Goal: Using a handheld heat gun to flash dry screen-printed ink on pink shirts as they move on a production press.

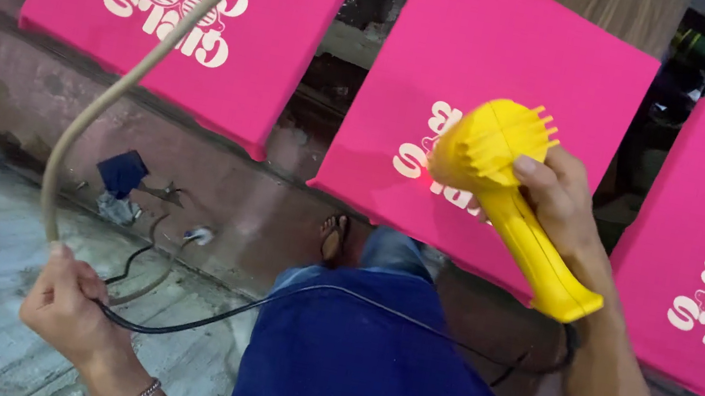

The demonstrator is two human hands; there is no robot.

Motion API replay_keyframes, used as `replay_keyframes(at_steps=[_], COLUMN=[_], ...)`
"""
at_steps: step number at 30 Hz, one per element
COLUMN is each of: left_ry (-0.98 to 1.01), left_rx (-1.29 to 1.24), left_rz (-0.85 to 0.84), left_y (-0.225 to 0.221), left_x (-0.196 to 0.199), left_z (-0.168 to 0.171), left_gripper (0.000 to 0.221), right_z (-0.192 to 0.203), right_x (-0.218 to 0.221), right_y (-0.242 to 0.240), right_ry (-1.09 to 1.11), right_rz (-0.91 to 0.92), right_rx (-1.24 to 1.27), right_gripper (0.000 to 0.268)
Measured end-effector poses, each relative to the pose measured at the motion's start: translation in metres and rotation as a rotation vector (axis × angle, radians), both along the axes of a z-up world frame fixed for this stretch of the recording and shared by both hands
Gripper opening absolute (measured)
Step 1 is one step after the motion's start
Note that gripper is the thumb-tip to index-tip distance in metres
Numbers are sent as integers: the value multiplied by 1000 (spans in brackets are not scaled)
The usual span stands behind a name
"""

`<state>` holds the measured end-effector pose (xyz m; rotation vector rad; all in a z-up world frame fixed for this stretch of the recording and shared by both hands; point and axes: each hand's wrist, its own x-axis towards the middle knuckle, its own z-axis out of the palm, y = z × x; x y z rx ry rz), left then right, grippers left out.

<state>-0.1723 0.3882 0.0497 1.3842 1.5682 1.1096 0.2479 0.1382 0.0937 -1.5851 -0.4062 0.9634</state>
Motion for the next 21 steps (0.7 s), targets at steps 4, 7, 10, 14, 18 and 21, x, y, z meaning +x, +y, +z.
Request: replay_keyframes(at_steps=[4, 7, 10, 14, 18, 21], left_ry=[23, 59, 127, 134, 25, 30], left_rx=[-10, 64, 148, 57, -39, 4], left_rz=[-29, -65, -103, -110, -105, -160], left_y=[14, 29, 37, 45, 52, 52], left_x=[-17, -34, -37, -30, -23, -17], left_z=[-12, -30, -29, -27, -33, -28], left_gripper=[57, 57, 54, 52, 43, 48], right_z=[-14, -21, -7, -6, -20, 27], right_x=[-10, -8, -6, -8, -6, -15], right_y=[22, 32, 23, 28, 39, 27], right_ry=[48, -77, 17, -22, 32, -152], right_rz=[-97, -124, -142, -117, -115, -40], right_rx=[19, 51, 112, -48, 106, -104], right_gripper=[45, 34, 39, 44, 45, 39])
